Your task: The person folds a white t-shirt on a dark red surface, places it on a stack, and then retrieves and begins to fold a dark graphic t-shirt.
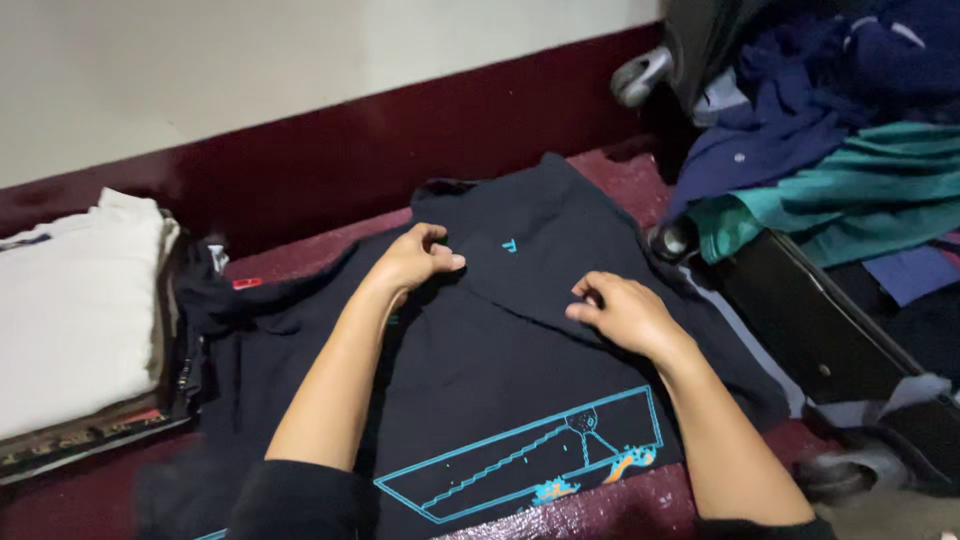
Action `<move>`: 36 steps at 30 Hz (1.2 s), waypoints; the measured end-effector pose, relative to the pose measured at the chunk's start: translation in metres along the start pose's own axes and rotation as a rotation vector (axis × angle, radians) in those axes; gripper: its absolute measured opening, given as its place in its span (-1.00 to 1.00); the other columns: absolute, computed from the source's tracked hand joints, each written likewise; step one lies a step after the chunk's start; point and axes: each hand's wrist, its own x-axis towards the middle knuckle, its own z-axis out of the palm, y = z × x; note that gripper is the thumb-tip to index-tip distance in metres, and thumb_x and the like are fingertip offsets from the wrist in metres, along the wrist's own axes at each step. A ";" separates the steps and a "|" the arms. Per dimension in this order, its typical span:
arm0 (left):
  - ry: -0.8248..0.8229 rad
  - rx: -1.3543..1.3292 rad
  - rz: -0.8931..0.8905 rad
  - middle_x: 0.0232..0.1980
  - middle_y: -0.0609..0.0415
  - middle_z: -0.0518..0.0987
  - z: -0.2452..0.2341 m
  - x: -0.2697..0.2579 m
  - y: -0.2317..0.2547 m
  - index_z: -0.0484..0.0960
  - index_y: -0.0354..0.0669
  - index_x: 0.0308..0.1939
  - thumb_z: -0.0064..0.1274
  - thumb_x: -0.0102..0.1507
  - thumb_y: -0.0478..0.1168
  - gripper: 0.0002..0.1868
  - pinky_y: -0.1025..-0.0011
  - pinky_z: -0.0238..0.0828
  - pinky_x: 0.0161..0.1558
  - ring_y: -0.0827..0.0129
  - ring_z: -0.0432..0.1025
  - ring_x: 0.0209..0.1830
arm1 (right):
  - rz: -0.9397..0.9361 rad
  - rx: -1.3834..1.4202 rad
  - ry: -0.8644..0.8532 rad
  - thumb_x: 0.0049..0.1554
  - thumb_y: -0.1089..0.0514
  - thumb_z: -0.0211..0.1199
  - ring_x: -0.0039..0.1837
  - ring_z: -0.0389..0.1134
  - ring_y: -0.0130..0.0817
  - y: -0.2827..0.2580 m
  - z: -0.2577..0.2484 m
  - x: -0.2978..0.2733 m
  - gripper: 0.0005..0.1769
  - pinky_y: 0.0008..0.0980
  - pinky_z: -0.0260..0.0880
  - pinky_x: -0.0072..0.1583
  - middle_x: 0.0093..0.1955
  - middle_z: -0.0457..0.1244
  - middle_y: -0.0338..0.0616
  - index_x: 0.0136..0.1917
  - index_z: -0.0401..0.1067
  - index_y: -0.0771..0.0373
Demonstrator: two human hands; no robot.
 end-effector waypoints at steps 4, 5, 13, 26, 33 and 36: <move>-0.073 0.308 0.016 0.34 -0.17 0.47 0.011 -0.003 0.016 0.38 -0.19 0.40 0.43 -0.03 -0.31 -0.08 0.22 0.34 0.31 0.11 0.39 0.34 | -0.121 0.076 0.042 0.07 -0.17 0.35 0.18 0.40 0.00 -0.011 -0.017 -0.013 -0.48 -0.13 0.38 0.14 0.11 0.36 0.00 0.15 0.49 0.21; -0.082 0.392 0.022 0.36 -0.21 0.47 0.012 -0.003 0.020 0.35 -0.18 0.42 0.41 -0.02 -0.32 -0.07 0.24 0.31 0.34 0.09 0.37 0.37 | -0.286 0.161 0.091 -0.01 -0.14 0.43 0.20 0.36 0.08 -0.012 -0.020 -0.020 -0.38 -0.08 0.35 0.10 0.15 0.31 0.08 0.18 0.43 0.26; -0.037 0.279 -0.004 0.07 -0.16 0.73 0.014 -0.038 0.058 0.64 -0.25 0.12 0.34 0.01 -0.29 -0.44 0.31 0.50 0.09 0.13 0.62 0.06 | -0.107 0.112 0.248 0.12 0.09 0.33 0.04 0.46 -0.10 0.016 -0.012 -0.007 -0.75 -0.19 0.42 0.08 -0.04 0.41 -0.03 0.02 0.52 0.27; -0.220 0.828 0.916 -0.02 0.02 0.57 0.070 -0.195 0.039 0.61 -0.20 -0.28 0.26 0.14 -0.21 -0.82 0.18 0.37 -0.14 0.12 0.44 -0.03 | 0.126 0.152 0.440 0.09 0.02 0.35 -0.03 0.46 -0.18 0.052 -0.021 -0.004 -0.70 -0.25 0.39 0.05 -0.10 0.43 0.01 0.02 0.60 0.23; -0.089 0.817 0.996 0.03 -0.05 0.58 0.077 -0.196 0.018 0.58 -0.26 -0.20 0.20 0.15 -0.25 -0.79 0.19 0.36 -0.12 0.10 0.44 -0.02 | 0.447 -0.077 -0.057 0.30 -0.35 0.12 -0.06 0.55 -0.13 -0.020 -0.047 -0.037 -0.39 -0.17 0.42 0.13 -0.17 0.51 0.02 -0.20 0.55 0.21; -0.063 0.820 1.040 0.02 -0.06 0.57 0.081 -0.194 0.019 0.54 -0.26 -0.21 0.18 0.18 -0.30 -0.82 0.23 0.38 -0.11 0.12 0.45 -0.03 | 0.311 -0.208 0.026 0.09 -0.22 0.36 0.07 0.44 -0.04 -0.014 -0.030 -0.028 -0.60 -0.03 0.38 0.10 -0.10 0.43 -0.06 -0.18 0.51 0.16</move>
